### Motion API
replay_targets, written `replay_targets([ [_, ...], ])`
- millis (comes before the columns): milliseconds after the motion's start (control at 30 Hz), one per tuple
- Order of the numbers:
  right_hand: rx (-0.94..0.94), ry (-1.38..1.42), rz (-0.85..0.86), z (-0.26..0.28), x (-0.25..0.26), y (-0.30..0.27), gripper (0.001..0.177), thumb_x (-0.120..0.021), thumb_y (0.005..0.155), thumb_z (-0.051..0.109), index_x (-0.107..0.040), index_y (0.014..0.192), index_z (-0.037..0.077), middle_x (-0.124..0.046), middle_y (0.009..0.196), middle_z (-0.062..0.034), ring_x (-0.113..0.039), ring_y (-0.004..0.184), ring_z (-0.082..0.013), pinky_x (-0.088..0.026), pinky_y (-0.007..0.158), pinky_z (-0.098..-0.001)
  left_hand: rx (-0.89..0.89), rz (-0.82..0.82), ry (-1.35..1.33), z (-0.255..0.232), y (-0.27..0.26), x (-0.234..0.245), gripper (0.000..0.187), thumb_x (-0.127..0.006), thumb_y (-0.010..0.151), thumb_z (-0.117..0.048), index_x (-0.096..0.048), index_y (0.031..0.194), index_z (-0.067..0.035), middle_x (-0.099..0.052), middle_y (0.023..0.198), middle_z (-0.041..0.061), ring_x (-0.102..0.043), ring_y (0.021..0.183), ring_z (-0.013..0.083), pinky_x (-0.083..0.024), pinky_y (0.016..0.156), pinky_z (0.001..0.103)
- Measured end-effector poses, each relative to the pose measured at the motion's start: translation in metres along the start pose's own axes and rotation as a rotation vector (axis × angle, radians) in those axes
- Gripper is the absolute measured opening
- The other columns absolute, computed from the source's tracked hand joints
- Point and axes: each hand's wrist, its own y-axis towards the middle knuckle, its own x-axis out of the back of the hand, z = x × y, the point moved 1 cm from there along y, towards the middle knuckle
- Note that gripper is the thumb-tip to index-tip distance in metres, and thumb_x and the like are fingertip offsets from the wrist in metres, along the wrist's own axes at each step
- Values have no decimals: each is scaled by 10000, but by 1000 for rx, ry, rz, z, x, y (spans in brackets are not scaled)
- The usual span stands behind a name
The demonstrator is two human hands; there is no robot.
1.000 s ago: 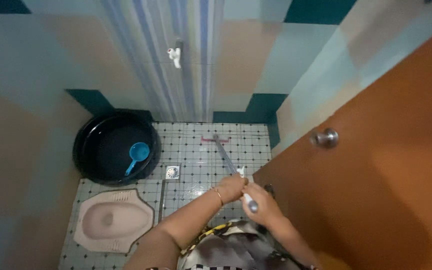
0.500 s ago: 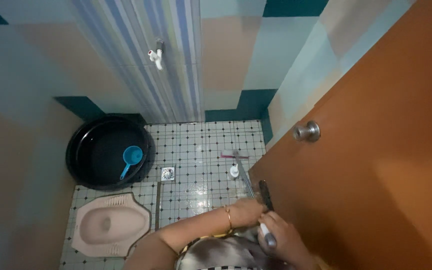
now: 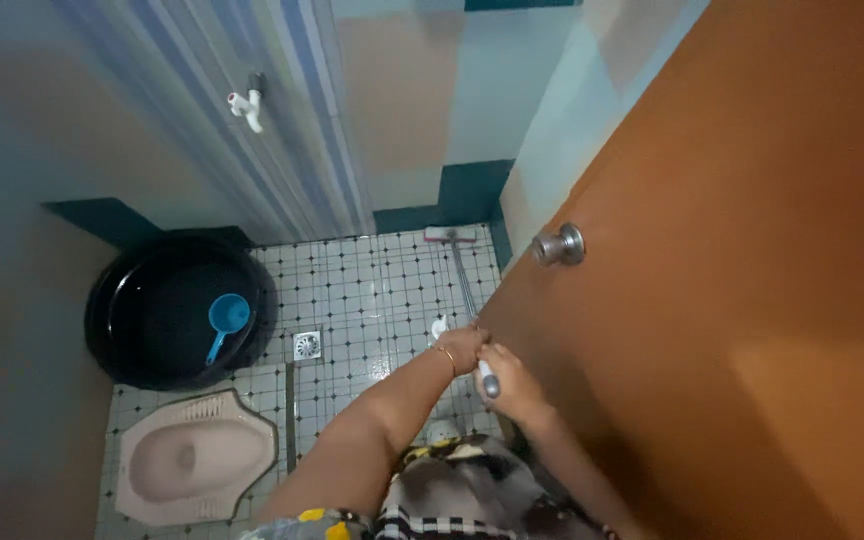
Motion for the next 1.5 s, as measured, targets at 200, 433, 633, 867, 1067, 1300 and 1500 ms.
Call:
replay_targets([
  [200, 5, 57, 119, 6, 32, -34, 401, -738, 783, 125, -663, 1156, -2, -665, 1085, -206, -678, 980, -385, -559, 850, -439, -75, 25, 193, -64, -39, 31, 436, -707, 806, -245, -684, 1219, -109, -675, 1248, 178, -623, 1181, 370, -555, 875, 492],
  [433, 49, 71, 101, 30, 75, -43, 313, -768, 770, 141, -698, 1053, 24, -697, 1027, -183, -699, 925, -393, -574, 790, -420, 58, 182, 190, -84, -46, 20, 279, -690, 876, -297, -780, 1019, -75, -757, 1044, 179, -741, 983, 347, -599, 820, 471],
  [633, 181, 156, 155, 24, 49, 21, 292, -729, 818, 99, -656, 1079, -10, -655, 1021, -212, -660, 930, -421, -552, 781, -440, 100, -74, 134, -37, -42, 42, 352, -720, 819, -295, -735, 1095, -78, -707, 1141, 195, -692, 1066, 362, -580, 854, 473],
  [867, 233, 138, 104, 16, 9, 86, 320, -738, 764, 107, -663, 1054, -6, -663, 1021, -218, -665, 940, -422, -552, 801, -455, 185, -104, 21, 13, -35, 99, 348, -640, 897, -286, -680, 1193, -108, -684, 1195, 198, -661, 1133, 378, -543, 923, 495],
  [1067, 141, 7, 106, 75, -9, 145, 247, -709, 782, 157, -681, 996, 38, -680, 989, -192, -659, 885, -413, -543, 767, -465, -45, -156, -65, 75, -65, 155, 370, -670, 874, -268, -675, 1204, -101, -700, 1174, 200, -652, 1119, 382, -538, 918, 486],
  [1300, 159, -93, 102, 109, -41, 215, 190, -727, 782, 215, -657, 856, 55, -656, 867, -163, -660, 809, -380, -533, 709, -464, 56, -334, -634, 285, -46, 202, 227, -678, 876, -145, -739, 1067, -39, -760, 950, 110, -706, 861, 238, -569, 776, 391],
  [1500, 86, -34, 52, 128, -44, 251, 174, -719, 769, 191, -663, 852, 50, -665, 852, -149, -674, 772, -354, -542, 687, -445, 380, -1085, -714, 415, -49, 300, 284, -652, 911, -82, -688, 1187, -29, -727, 958, 188, -688, 850, 287, -552, 785, 407],
])
